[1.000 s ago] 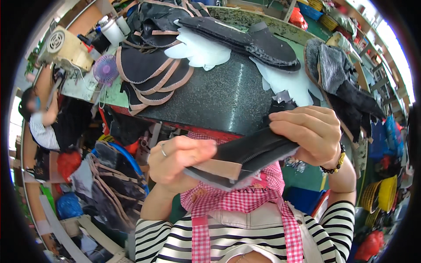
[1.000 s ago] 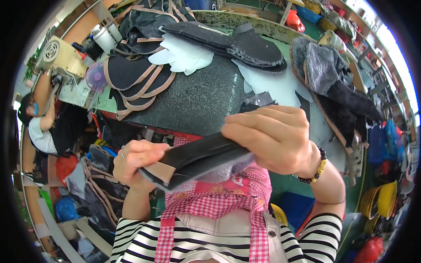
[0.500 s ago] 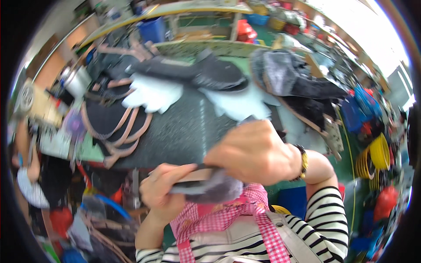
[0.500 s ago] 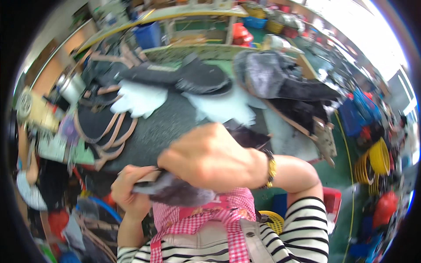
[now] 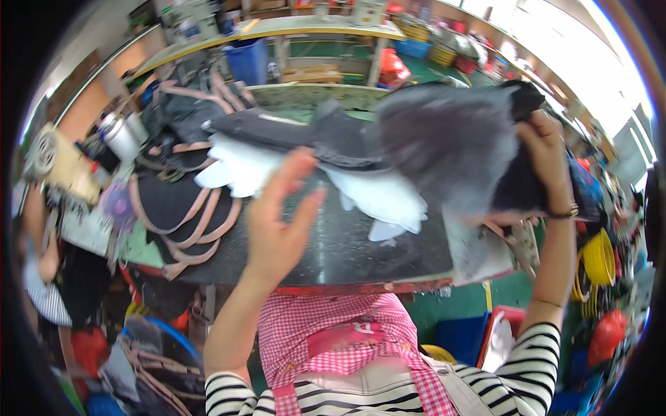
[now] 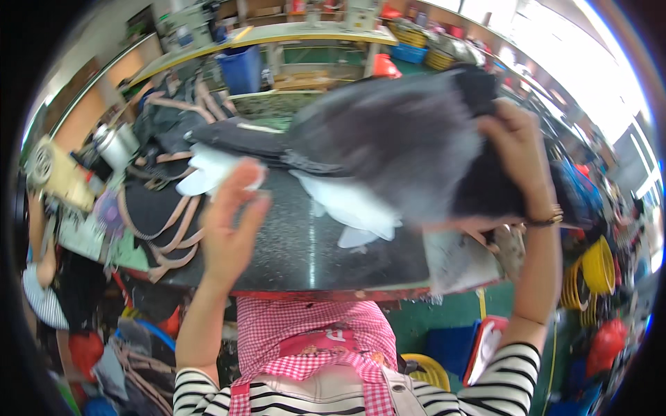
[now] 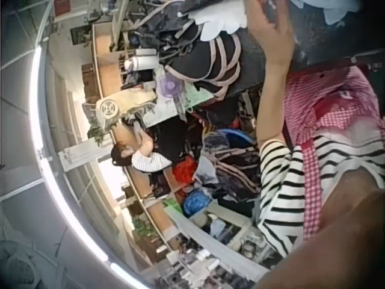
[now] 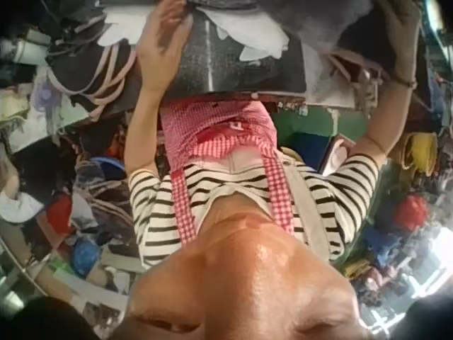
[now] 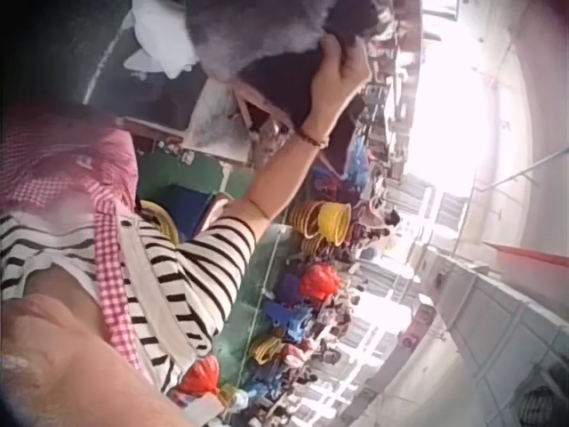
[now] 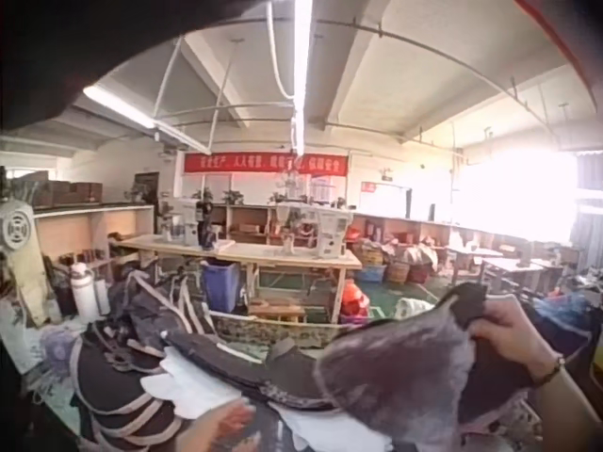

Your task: The person assembles footwear components by hand at a workbench. They pick up black shoe uppers and grey fuzzy insoles, align the edges, and press them together. The person repeatedly handles individual units, turning them over to inspect the fit and alignment of the parts.

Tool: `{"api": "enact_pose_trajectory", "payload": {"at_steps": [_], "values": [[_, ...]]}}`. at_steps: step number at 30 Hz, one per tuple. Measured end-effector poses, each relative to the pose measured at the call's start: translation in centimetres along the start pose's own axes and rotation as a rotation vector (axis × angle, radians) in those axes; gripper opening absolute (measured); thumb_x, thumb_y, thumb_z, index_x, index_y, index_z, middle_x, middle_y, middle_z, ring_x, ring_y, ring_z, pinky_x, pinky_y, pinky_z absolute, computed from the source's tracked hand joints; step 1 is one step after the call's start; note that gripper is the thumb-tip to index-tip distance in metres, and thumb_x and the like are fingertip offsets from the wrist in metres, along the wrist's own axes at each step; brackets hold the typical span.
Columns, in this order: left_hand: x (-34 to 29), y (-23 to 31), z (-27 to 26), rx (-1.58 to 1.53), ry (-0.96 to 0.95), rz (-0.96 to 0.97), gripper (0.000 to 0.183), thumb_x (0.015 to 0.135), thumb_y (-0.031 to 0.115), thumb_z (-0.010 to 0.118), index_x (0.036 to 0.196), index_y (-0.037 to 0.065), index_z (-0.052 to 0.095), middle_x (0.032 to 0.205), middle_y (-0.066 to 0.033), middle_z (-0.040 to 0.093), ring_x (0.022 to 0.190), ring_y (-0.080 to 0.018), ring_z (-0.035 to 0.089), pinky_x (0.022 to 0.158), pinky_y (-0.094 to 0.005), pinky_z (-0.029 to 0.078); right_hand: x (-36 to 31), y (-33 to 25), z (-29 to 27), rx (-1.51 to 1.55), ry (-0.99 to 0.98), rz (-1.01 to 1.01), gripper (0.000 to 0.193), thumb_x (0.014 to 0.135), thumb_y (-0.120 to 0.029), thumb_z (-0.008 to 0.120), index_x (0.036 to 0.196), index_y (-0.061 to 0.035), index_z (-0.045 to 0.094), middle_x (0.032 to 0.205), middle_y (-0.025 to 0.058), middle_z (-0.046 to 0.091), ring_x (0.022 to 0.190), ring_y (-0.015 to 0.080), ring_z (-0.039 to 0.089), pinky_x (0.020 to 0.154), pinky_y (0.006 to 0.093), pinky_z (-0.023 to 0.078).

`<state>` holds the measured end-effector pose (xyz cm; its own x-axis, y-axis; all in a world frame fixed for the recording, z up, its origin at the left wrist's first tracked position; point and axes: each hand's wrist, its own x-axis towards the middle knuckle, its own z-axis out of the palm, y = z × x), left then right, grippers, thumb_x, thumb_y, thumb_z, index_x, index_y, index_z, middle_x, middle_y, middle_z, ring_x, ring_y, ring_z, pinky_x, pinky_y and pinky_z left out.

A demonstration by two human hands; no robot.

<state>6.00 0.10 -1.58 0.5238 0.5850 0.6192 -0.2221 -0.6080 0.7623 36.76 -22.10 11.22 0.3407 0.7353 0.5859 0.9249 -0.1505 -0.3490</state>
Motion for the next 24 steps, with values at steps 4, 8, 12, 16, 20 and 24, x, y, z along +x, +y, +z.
{"api": "enact_pose_trajectory", "payload": {"at_steps": [4,8,12,16,20,24], "values": [[-2.7,-4.5,1.8,0.212,-0.203,-0.096,0.047,0.083,0.011,0.068,0.127,0.002,0.053,0.118,-0.0158,0.061,0.107,-0.0275,0.061,0.088,-0.0349,0.048,1.8,17.6,-1.4,-0.36,0.043,0.059,0.051,0.09,-0.021,0.06,0.135,-0.0022,0.045,0.127,0.0179,0.054,0.114,0.0271,0.053,0.096,0.0369,0.041],[-2.6,-8.8,-1.7,0.617,-0.119,0.009,0.046,0.08,0.013,0.07,0.121,0.0,0.055,0.114,-0.0186,0.062,0.106,-0.0341,0.059,0.091,-0.0401,0.047,-7.1,26.0,6.7,-0.644,-0.22,0.248,0.064,0.092,-0.042,0.054,0.144,-0.0104,0.036,0.14,0.0186,0.045,0.131,0.0365,0.04,0.107,0.049,0.03],[0.6,-12.0,-11.9,1.075,0.135,-0.056,0.041,0.077,0.015,0.071,0.112,-0.001,0.057,0.108,-0.0173,0.061,0.105,-0.0342,0.058,0.09,-0.0435,0.045,-7.4,22.9,13.2,-0.838,-0.343,0.315,0.06,0.094,-0.046,0.049,0.142,-0.0124,0.039,0.139,0.0146,0.048,0.131,0.033,0.041,0.105,0.0592,0.026],[1.9,-14.1,-19.9,1.542,0.24,-0.276,0.05,0.077,0.03,0.072,0.114,0.001,0.057,0.121,-0.0162,0.056,0.121,-0.0346,0.048,0.097,-0.0493,0.039,-5.4,20.5,11.8,-0.404,-0.061,0.307,0.054,0.09,-0.027,0.057,0.137,-0.0059,0.043,0.134,0.017,0.05,0.127,0.0338,0.045,0.104,0.051,0.032],[2.6,-15.2,-23.4,1.635,0.45,-0.404,0.065,0.076,0.036,0.074,0.128,0.004,0.05,0.137,-0.0181,0.045,0.128,-0.0418,0.039,0.1,-0.0564,0.034,-5.6,14.3,12.9,-0.397,0.201,0.025,0.045,0.087,-0.011,0.058,0.129,-0.0009,0.049,0.131,0.0182,0.051,0.123,0.0356,0.047,0.105,0.0421,0.034],[7.2,-15.4,-21.6,1.346,0.111,0.022,0.06,0.069,0.011,0.077,0.124,0.005,0.053,0.135,-0.0165,0.048,0.124,-0.0335,0.046,0.101,-0.0409,0.04,-3.9,5.5,16.2,-0.261,0.08,-0.162,0.042,0.077,0.001,0.057,0.119,-0.0019,0.055,0.124,0.0169,0.053,0.122,0.035,0.047,0.106,0.0466,0.031]]}}
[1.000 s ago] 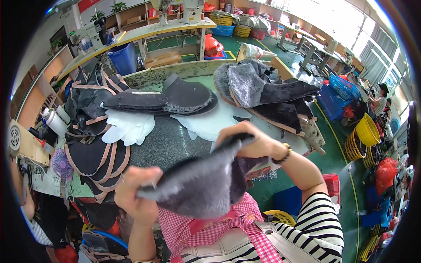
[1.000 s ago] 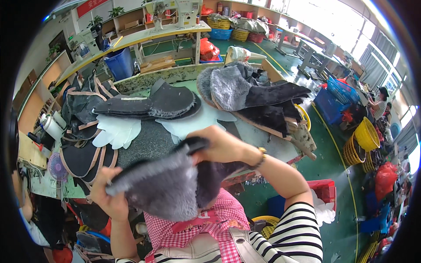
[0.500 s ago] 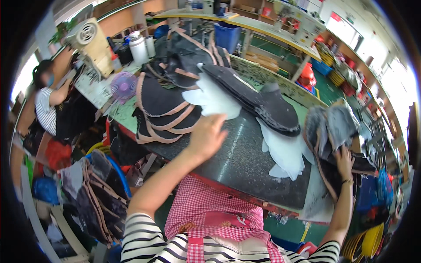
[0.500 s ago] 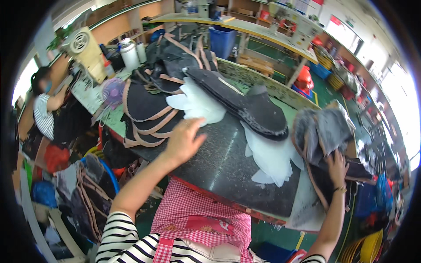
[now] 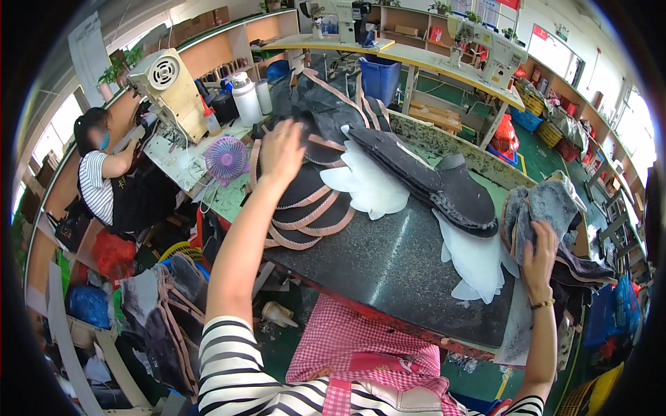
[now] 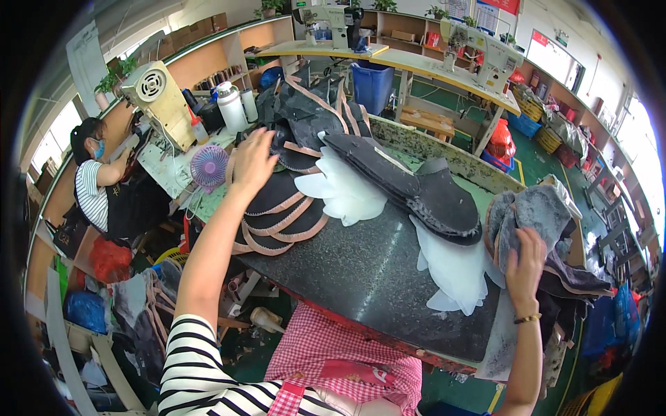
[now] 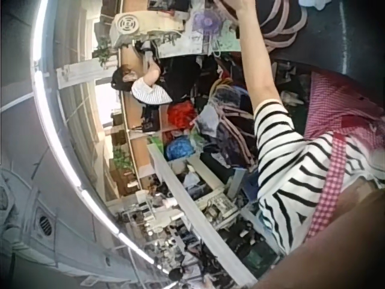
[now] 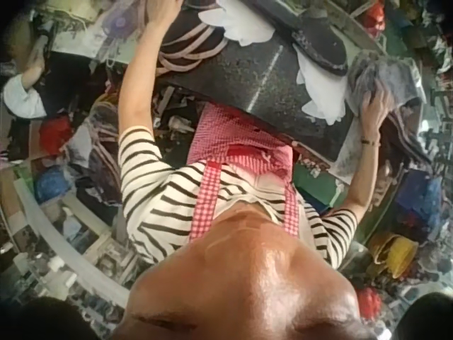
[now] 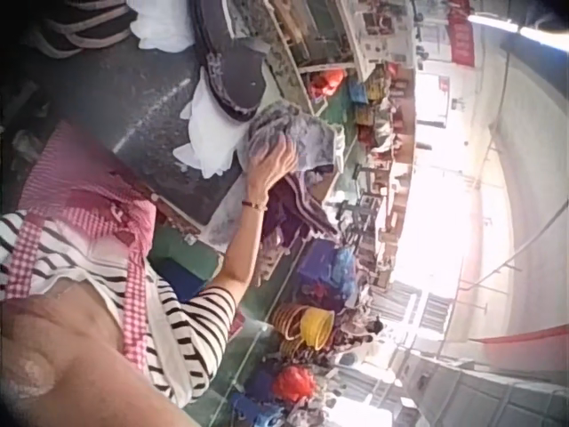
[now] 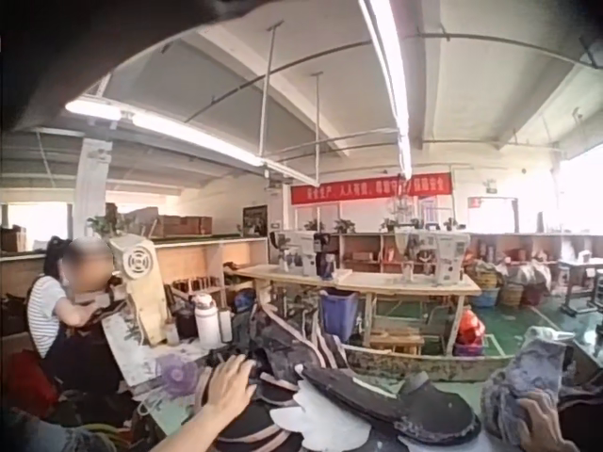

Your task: The person assembles footwear components by hand at a workbench. They pick up black shoe uppers and grey fuzzy insoles, align the edges, and press them together. The person repeatedly handles individual units, turning them over to inspect the fit and alignment of the parts.

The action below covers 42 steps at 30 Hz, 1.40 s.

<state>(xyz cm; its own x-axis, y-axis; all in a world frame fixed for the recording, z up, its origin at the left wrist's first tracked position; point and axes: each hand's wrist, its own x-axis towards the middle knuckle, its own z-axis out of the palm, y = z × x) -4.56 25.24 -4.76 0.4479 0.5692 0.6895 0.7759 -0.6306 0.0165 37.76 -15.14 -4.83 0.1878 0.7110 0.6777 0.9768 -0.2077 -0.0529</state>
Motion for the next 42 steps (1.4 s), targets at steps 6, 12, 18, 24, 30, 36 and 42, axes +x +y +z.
{"api": "enact_pose_trajectory", "payload": {"at_steps": [6,12,18,24,30,36,42], "values": [[4.0,0.2,4.3,0.446,-0.165,0.226,0.025,0.084,0.014,0.054,0.104,0.013,0.069,0.126,-0.0091,0.059,0.124,-0.0294,0.049,0.103,-0.0466,0.038,2.7,-7.7,3.0,0.111,-0.268,-0.239,0.044,0.07,0.002,0.063,0.112,-0.008,0.058,0.12,0.012,0.052,0.122,0.0318,0.046,0.108,0.0523,0.027],[3.9,-3.8,2.8,-0.02,-0.068,0.171,0.014,0.083,0.012,0.057,0.084,0.006,0.069,0.078,-0.0146,0.068,0.074,-0.034,0.067,0.066,-0.0444,0.052,-2.1,-4.0,-0.4,0.089,-0.361,-0.106,0.03,0.072,-0.002,0.063,0.102,-0.0052,0.062,0.114,0.0135,0.056,0.119,0.0326,0.05,0.107,0.0536,0.028],[3.8,-1.5,3.9,-0.437,-0.115,-0.341,0.033,0.086,0.031,0.064,0.096,0.0,0.06,0.09,-0.0194,0.068,0.093,-0.0363,0.064,0.079,-0.0436,0.05,-0.3,-6.0,1.0,0.27,-0.326,-0.089,0.028,0.072,0.001,0.062,0.1,-0.0042,0.061,0.11,0.0142,0.056,0.107,0.0353,0.053,0.1,0.0493,0.036],[5.3,-0.5,9.0,-0.357,-0.076,-0.678,0.046,0.075,0.023,0.074,0.109,0.007,0.047,0.099,-0.0241,0.064,0.098,-0.0435,0.061,0.084,-0.0482,0.048,1.1,-9.6,4.0,0.252,-0.422,-0.217,0.036,0.073,-0.005,0.066,0.109,-0.0091,0.059,0.12,0.0129,0.053,0.119,0.0321,0.047,0.104,0.0484,0.033],[11.5,-5.2,2.9,-0.285,0.568,-0.416,0.002,0.077,0.009,0.059,0.075,0.009,0.057,0.073,-0.012,0.063,0.073,-0.0347,0.063,0.066,-0.0456,0.047,-1.2,-7.1,4.4,0.255,-0.585,-0.116,0.036,0.077,-0.007,0.064,0.113,-0.0097,0.058,0.124,0.0147,0.054,0.116,0.0333,0.05,0.1,0.0458,0.037],[15.5,-15.2,-2.2,-1.405,0.439,-0.431,0.016,0.077,0.004,0.069,0.092,0.002,0.064,0.083,-0.0032,0.062,0.075,-0.0113,0.057,0.068,-0.0262,0.048,-2.3,-5.3,7.1,0.321,-0.491,-0.133,0.034,0.079,-0.011,0.061,0.112,-0.0092,0.058,0.119,0.0167,0.056,0.11,0.0359,0.053,0.094,0.044,0.042],[3.3,-3.2,-6.8,-1.797,0.307,-0.799,0.006,0.092,0.012,0.062,0.089,0.007,0.061,0.082,0.0007,0.059,0.071,-0.0083,0.054,0.064,-0.023,0.046,-0.8,-4.6,4.6,0.345,-0.602,-0.036,0.037,0.078,-0.014,0.067,0.113,-0.0039,0.059,0.116,0.0137,0.058,0.108,0.033,0.056,0.093,0.0394,0.045]]}}
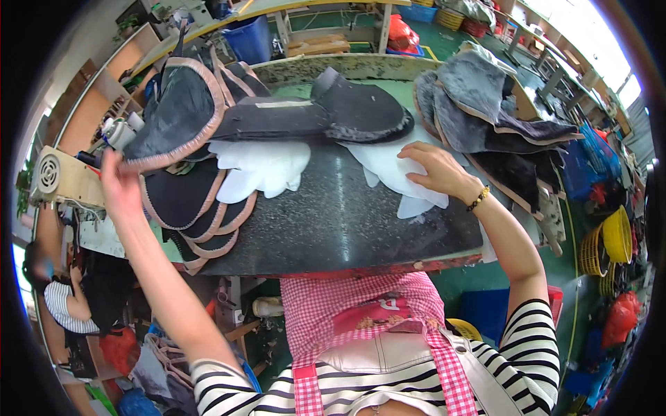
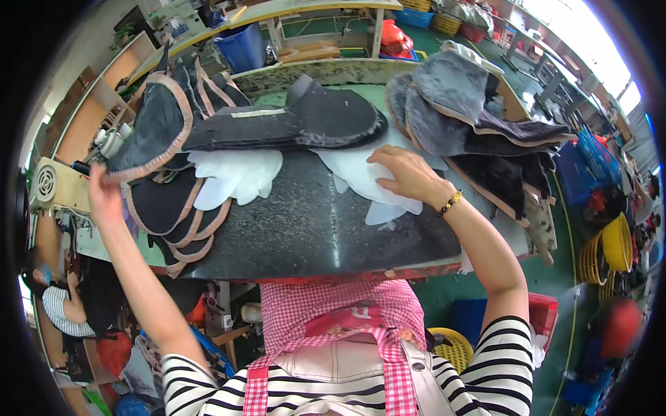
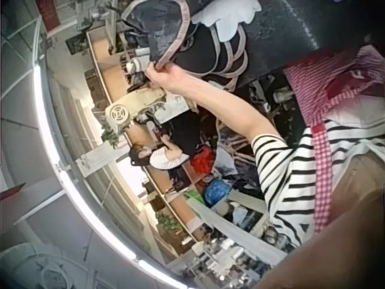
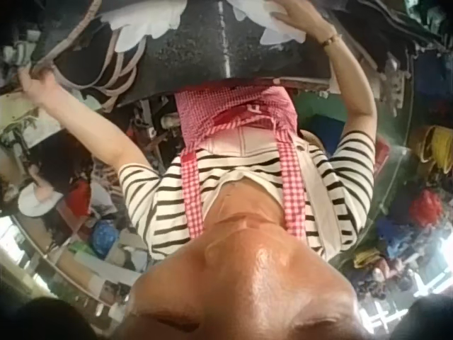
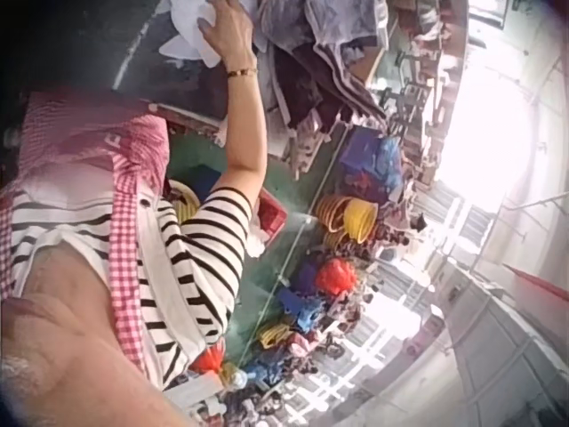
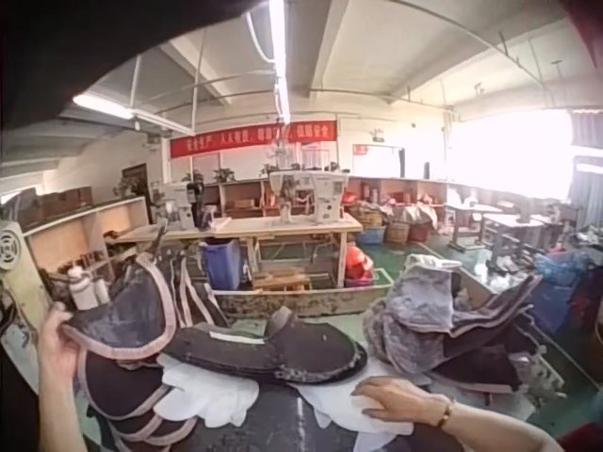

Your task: The person assembles footwear components by hand at a workbench. They pick up black shoe uppers and grey fuzzy insoles, align the edges, and press them together. The person repeatedly handles individual units, turning them over to inspect the fit and alignment of the parts.

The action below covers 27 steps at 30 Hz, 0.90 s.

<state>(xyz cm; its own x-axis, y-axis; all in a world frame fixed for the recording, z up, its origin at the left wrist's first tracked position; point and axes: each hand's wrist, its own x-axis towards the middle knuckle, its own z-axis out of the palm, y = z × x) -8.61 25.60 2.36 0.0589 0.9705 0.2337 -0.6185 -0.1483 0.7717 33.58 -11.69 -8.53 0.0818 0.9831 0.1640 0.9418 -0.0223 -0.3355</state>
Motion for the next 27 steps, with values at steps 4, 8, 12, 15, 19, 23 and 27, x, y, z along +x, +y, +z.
{"api": "enact_pose_trajectory", "payload": {"at_steps": [4,8,12,15,19,23,27], "values": [[-12.4,-7.0,-6.8,-0.045,-0.096,-0.297,0.01,0.089,0.004,0.059,0.098,0.007,0.059,0.074,0.0025,0.051,0.07,-0.0073,0.051,0.069,-0.027,0.047,-1.8,0.6,-0.8,-0.03,-0.03,0.078,0.034,0.077,-0.012,0.068,0.109,-0.0035,0.061,0.114,0.0112,0.061,0.106,0.0309,0.058,0.092,0.0387,0.046],[-17.3,-8.1,-7.4,0.793,0.032,0.009,0.019,0.081,-0.005,0.056,0.098,0.004,0.059,0.081,-0.0013,0.056,0.078,-0.01,0.053,0.07,-0.0313,0.049,-2.2,0.8,-1.6,-0.113,-0.088,0.117,0.038,0.075,-0.014,0.07,0.111,-0.0039,0.061,0.114,0.0116,0.06,0.105,0.0308,0.058,0.091,0.0389,0.047],[-18.9,-7.0,1.4,1.755,-0.143,0.88,0.041,0.077,0.012,0.068,0.116,0.004,0.058,0.123,-0.0125,0.054,0.114,-0.0318,0.051,0.098,-0.0463,0.038,-1.0,1.3,-1.7,-0.068,-0.142,0.128,0.049,0.07,-0.019,0.074,0.114,-0.0045,0.059,0.117,0.0127,0.057,0.108,0.0314,0.056,0.094,0.0396,0.045],[-15.3,-10.3,4.8,1.802,-0.3,0.886,0.069,0.079,0.043,0.071,0.129,0.001,0.05,0.138,-0.0181,0.046,0.13,-0.0365,0.04,0.107,-0.0516,0.03,0.5,1.7,-1.2,-0.038,-0.19,0.088,0.058,0.065,-0.022,0.078,0.117,-0.0052,0.057,0.117,0.0132,0.056,0.108,0.0323,0.055,0.092,0.0406,0.044],[-12.0,-14.6,7.9,2.2,-0.343,0.517,0.105,0.073,0.077,0.054,0.141,-0.001,0.038,0.145,-0.0256,0.035,0.135,-0.0455,0.03,0.109,-0.0595,0.022,4.5,0.1,-1.9,-0.117,-0.356,0.162,0.064,0.06,-0.022,0.081,0.117,-0.006,0.057,0.109,0.0133,0.058,0.104,0.033,0.056,0.086,0.0411,0.045],[-11.5,-17.6,8.8,2.178,-0.264,0.387,0.094,0.078,0.058,0.064,0.143,-0.002,0.032,0.149,-0.0269,0.027,0.134,-0.0522,0.027,0.103,-0.0677,0.025,5.3,1.4,-1.3,-0.195,-0.357,0.139,0.048,0.062,-0.02,0.08,0.103,-0.0038,0.061,0.101,0.0116,0.062,0.102,0.0321,0.059,0.084,0.0402,0.047],[-11.5,-17.6,6.8,2.093,-0.25,0.479,0.071,0.086,0.03,0.06,0.14,-0.007,0.033,0.144,-0.0276,0.035,0.13,-0.0489,0.036,0.104,-0.062,0.03,2.5,0.8,-1.0,-0.357,-0.093,-0.169,0.022,0.072,-0.013,0.067,0.093,-0.0049,0.065,0.087,0.0067,0.06,0.087,0.0249,0.06,0.072,0.0375,0.048]]}}
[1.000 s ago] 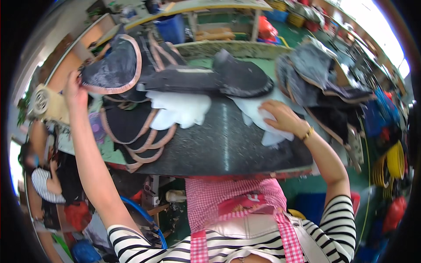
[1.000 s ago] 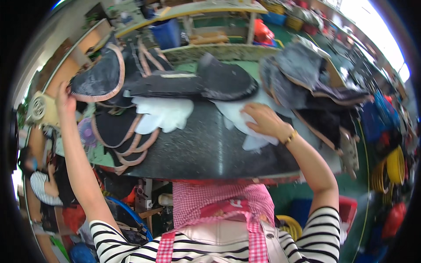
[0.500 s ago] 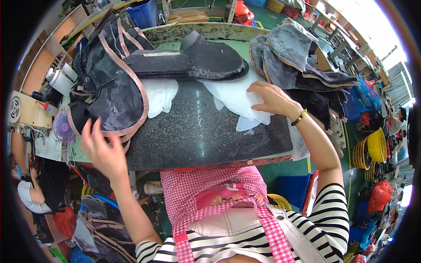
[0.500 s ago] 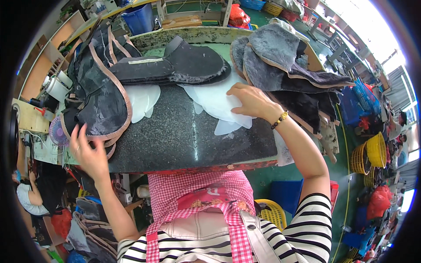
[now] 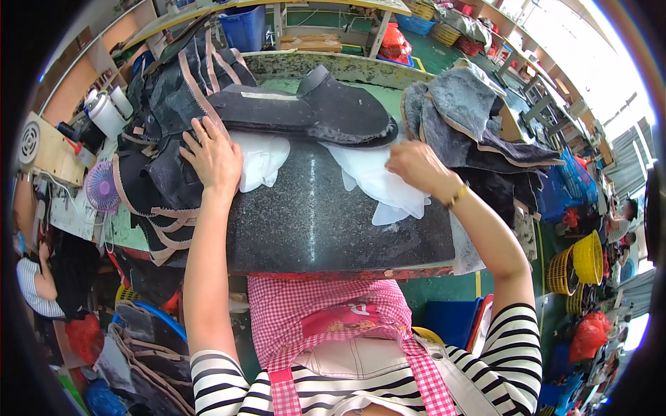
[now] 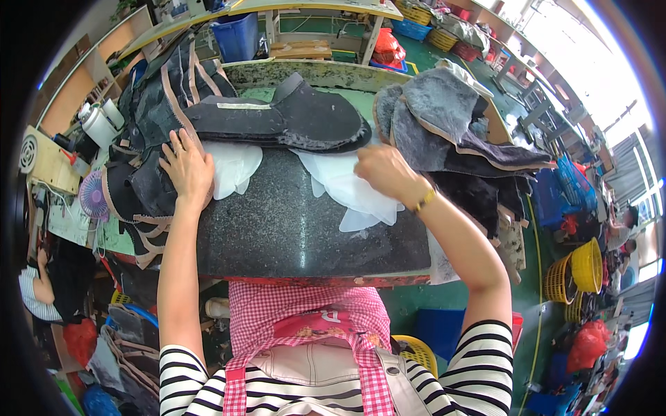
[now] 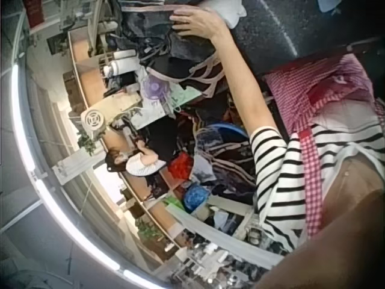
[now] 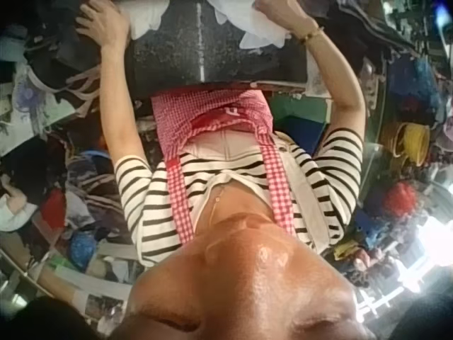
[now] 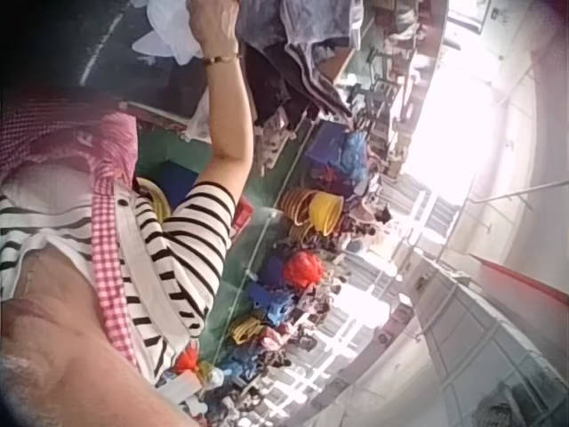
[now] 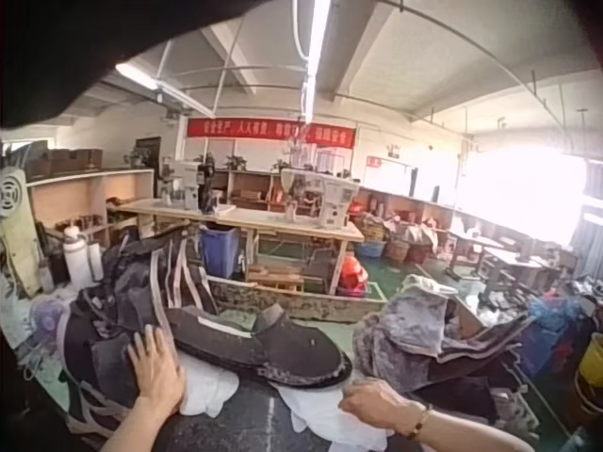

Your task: The person assembles footwear components by hand at a workbench. They pick up black shoe uppers and grey fuzzy insoles, align the edges, and press them together. The person repeatedly handles individual units, turning them over to inspect the fit and alignment of the parts.

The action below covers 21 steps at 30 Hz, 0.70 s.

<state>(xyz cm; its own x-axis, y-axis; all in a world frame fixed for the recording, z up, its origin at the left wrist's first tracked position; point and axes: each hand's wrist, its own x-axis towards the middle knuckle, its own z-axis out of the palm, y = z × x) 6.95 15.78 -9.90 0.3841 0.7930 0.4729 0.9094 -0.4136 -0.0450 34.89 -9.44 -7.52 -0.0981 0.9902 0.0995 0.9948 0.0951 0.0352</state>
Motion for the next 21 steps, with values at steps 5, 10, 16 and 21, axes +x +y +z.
{"api": "enact_pose_trajectory", "payload": {"at_steps": [5,10,16,21], "values": [[-3.4,-1.5,-3.2,-0.376,0.099,0.085,0.056,0.088,0.012,0.054,0.136,-0.011,0.037,0.138,-0.0283,0.043,0.127,-0.0435,0.044,0.106,-0.0498,0.034,-5.8,-3.8,0.3,-0.133,0.3,-0.053,0.023,0.07,-0.011,0.062,0.092,-0.0064,0.065,0.077,0.0044,0.054,0.074,0.0194,0.056,0.064,0.0328,0.047],[-13.7,4.3,-7.6,-0.442,-0.051,0.225,0.05,0.088,0.009,0.052,0.135,-0.007,0.042,0.137,-0.0261,0.045,0.126,-0.0417,0.044,0.107,-0.0485,0.034,-8.1,-8.7,-4.7,-0.025,0.326,-0.138,0.026,0.065,-0.011,0.063,0.09,-0.0031,0.065,0.077,0.0038,0.056,0.068,0.0183,0.056,0.057,0.0297,0.045],[-19.6,3.4,-6.6,-0.851,-0.265,0.421,0.078,0.076,0.023,0.074,0.139,-0.003,0.037,0.135,-0.0262,0.047,0.128,-0.0413,0.043,0.108,-0.0538,0.028,-7.8,-12.2,-7.3,0.39,0.601,0.078,0.017,0.068,0.003,0.069,0.084,0.0019,0.064,0.071,0.0082,0.062,0.058,0.019,0.06,0.05,0.0268,0.045],[-17.2,-0.3,-11.0,-1.938,-0.742,-0.273,0.039,0.084,0.014,0.071,0.117,-0.002,0.057,0.108,-0.0076,0.062,0.097,-0.0101,0.059,0.086,-0.0243,0.045,-3.5,-15.9,-3.3,1.577,0.391,0.474,0.014,0.085,0.005,0.063,0.096,0.0048,0.055,0.088,0.0102,0.066,0.067,0.0127,0.066,0.058,0.0216,0.053]]}}
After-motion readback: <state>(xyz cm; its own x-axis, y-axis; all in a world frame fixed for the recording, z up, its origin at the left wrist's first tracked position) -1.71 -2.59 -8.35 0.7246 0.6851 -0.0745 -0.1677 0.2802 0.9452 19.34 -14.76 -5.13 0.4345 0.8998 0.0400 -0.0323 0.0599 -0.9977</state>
